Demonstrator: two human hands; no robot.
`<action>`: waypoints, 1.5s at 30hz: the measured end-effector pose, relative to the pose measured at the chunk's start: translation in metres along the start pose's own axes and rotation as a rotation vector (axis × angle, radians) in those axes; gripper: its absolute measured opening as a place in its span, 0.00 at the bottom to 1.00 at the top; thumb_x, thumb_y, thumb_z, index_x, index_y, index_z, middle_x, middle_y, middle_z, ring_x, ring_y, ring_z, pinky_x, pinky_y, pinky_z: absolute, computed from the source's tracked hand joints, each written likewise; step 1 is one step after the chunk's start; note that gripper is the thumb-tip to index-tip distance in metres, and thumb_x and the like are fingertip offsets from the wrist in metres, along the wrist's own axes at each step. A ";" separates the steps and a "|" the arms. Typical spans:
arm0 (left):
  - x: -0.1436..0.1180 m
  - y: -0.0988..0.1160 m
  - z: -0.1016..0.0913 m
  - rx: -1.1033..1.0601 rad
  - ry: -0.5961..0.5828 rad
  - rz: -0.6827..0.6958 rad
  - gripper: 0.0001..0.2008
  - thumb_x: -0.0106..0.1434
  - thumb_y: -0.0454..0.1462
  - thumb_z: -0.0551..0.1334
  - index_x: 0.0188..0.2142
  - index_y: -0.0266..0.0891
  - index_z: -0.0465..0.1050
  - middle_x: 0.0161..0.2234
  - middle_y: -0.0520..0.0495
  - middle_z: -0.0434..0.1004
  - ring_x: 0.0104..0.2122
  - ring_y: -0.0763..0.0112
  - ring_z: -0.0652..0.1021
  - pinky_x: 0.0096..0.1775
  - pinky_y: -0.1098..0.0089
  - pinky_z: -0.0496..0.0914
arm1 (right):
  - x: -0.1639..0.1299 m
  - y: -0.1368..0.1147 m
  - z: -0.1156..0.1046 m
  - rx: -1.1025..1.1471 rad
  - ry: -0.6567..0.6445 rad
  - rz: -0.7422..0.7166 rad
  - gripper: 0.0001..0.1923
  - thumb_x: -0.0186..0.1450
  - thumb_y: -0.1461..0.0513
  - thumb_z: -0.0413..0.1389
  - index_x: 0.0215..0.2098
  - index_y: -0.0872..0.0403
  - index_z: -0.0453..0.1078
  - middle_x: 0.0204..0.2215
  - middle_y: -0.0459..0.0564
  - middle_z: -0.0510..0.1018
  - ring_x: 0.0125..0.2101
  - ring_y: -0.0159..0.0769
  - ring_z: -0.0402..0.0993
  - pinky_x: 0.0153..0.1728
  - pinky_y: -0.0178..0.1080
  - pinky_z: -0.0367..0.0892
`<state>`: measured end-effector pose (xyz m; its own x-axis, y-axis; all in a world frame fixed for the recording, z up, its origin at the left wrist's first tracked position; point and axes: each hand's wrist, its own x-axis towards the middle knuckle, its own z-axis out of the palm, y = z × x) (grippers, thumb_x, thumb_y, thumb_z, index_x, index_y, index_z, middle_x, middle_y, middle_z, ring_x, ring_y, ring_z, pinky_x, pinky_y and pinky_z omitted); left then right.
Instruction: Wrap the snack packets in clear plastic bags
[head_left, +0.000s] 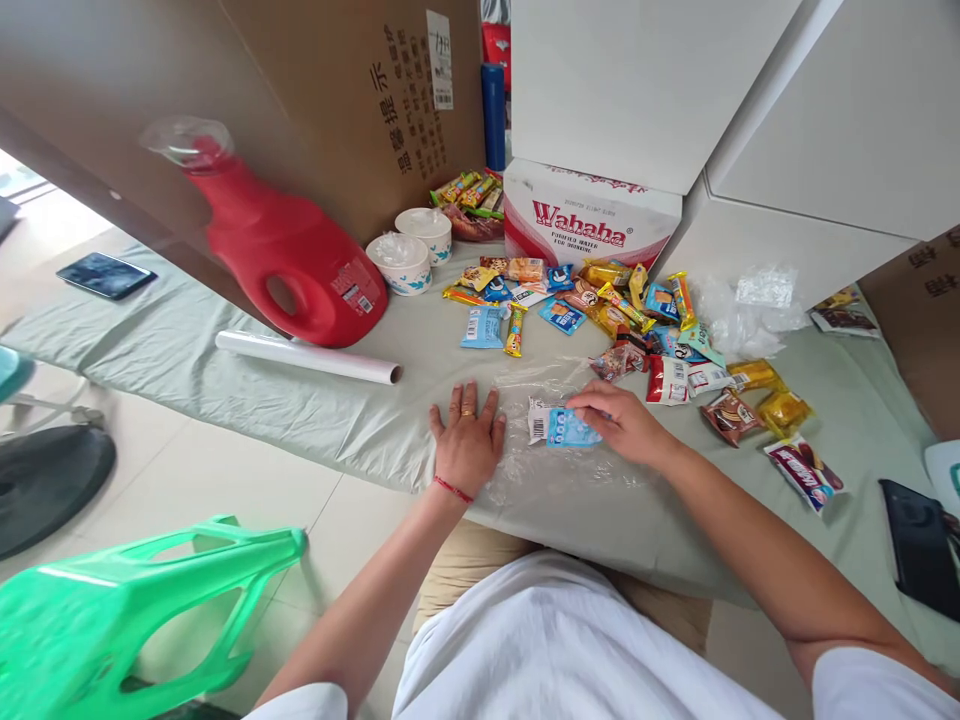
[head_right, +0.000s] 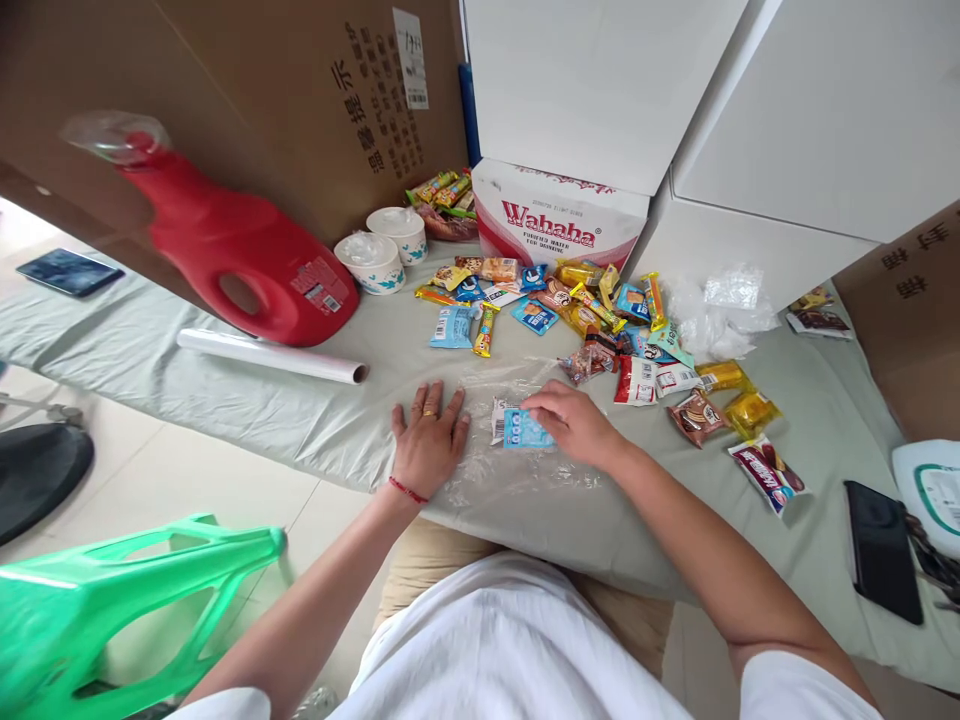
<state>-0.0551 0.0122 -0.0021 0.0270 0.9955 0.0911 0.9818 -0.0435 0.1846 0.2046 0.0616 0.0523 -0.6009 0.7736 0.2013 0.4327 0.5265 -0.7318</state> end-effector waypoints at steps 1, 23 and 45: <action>0.000 0.000 0.001 -0.004 0.011 0.005 0.26 0.75 0.45 0.47 0.68 0.43 0.65 0.71 0.34 0.57 0.72 0.43 0.56 0.65 0.32 0.52 | 0.008 0.002 0.000 0.012 -0.002 0.036 0.13 0.75 0.62 0.51 0.49 0.50 0.78 0.38 0.51 0.77 0.37 0.37 0.74 0.39 0.40 0.69; -0.052 -0.017 -0.026 -0.234 0.394 1.012 0.24 0.65 0.38 0.67 0.59 0.61 0.71 0.59 0.54 0.76 0.69 0.61 0.63 0.72 0.45 0.45 | -0.017 -0.015 0.034 -0.608 -0.108 -0.107 0.23 0.71 0.64 0.53 0.63 0.55 0.67 0.55 0.60 0.71 0.47 0.50 0.64 0.46 0.50 0.66; 0.017 -0.002 -0.019 -0.796 0.038 0.009 0.15 0.71 0.46 0.55 0.33 0.42 0.72 0.27 0.50 0.79 0.28 0.70 0.78 0.34 0.71 0.70 | 0.015 -0.001 0.002 -0.262 -0.239 -0.225 0.16 0.75 0.60 0.51 0.55 0.52 0.76 0.52 0.57 0.79 0.48 0.43 0.75 0.52 0.48 0.69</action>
<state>-0.0599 0.0275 0.0176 0.0138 0.9919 0.1262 0.5524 -0.1127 0.8259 0.1939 0.0724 0.0550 -0.8254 0.5420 0.1578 0.4111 0.7687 -0.4900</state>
